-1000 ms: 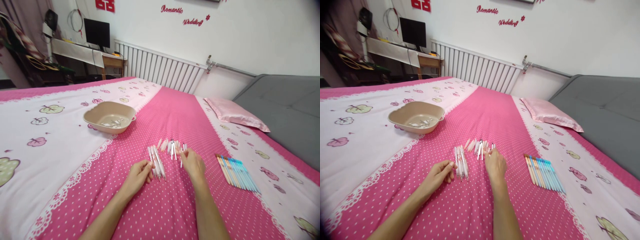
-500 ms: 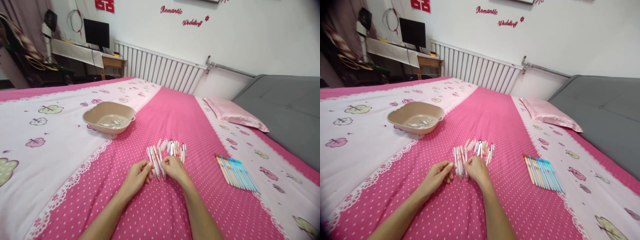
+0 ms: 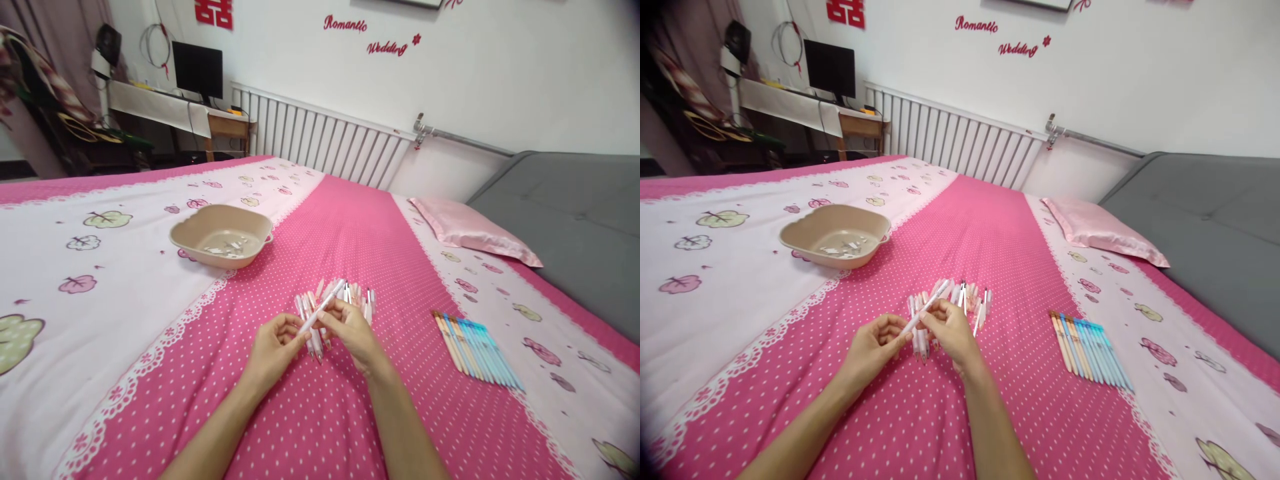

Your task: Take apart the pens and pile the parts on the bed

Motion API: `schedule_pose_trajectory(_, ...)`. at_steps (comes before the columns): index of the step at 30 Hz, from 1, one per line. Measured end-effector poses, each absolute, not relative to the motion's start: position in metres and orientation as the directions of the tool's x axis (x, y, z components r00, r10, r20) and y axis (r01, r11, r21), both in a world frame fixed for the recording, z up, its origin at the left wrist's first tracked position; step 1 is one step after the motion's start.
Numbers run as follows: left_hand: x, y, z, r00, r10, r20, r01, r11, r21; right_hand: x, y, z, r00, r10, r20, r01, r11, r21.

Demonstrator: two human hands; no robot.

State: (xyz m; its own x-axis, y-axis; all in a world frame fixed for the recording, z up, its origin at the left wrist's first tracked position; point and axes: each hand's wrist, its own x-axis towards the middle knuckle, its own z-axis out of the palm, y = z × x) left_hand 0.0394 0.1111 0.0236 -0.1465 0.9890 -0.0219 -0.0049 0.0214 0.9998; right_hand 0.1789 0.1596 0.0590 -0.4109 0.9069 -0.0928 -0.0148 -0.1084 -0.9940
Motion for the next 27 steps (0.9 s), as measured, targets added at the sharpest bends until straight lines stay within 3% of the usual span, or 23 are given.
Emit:
schedule_pose_trajectory(9, 0.0388, 0.1094, 0.0253, -0.083, 0.996, -0.017, -0.030, 0.015, 0.999, 0.1793, 0.1656, 0.0530, -0.327, 0.945, -0.010, 0.015, -0.005, -1.000)
schedule_pose_trajectory(15, 0.0384, 0.1061, 0.0278, 0.027, 0.996, -0.090, -0.132, 0.092, 0.987, 0.1821, 0.1655, 0.0563, -0.383, 0.922, -0.052, -0.046, -0.075, -0.996)
schedule_pose_trajectory(19, 0.0399, 0.1056, 0.0310, -0.031, 0.995, -0.094, -0.185, 0.086, 0.979, 0.1829, 0.1651, 0.0572, -0.397, 0.916, -0.059, -0.096, -0.105, -0.990)
schedule_pose_trajectory(27, 0.0388, 0.1104, 0.0251, -0.158, 0.987, 0.018, -0.097, -0.034, 0.995, 0.1820, 0.1639, 0.0588, -0.355, 0.932, -0.081, -0.130, -0.134, -0.982)
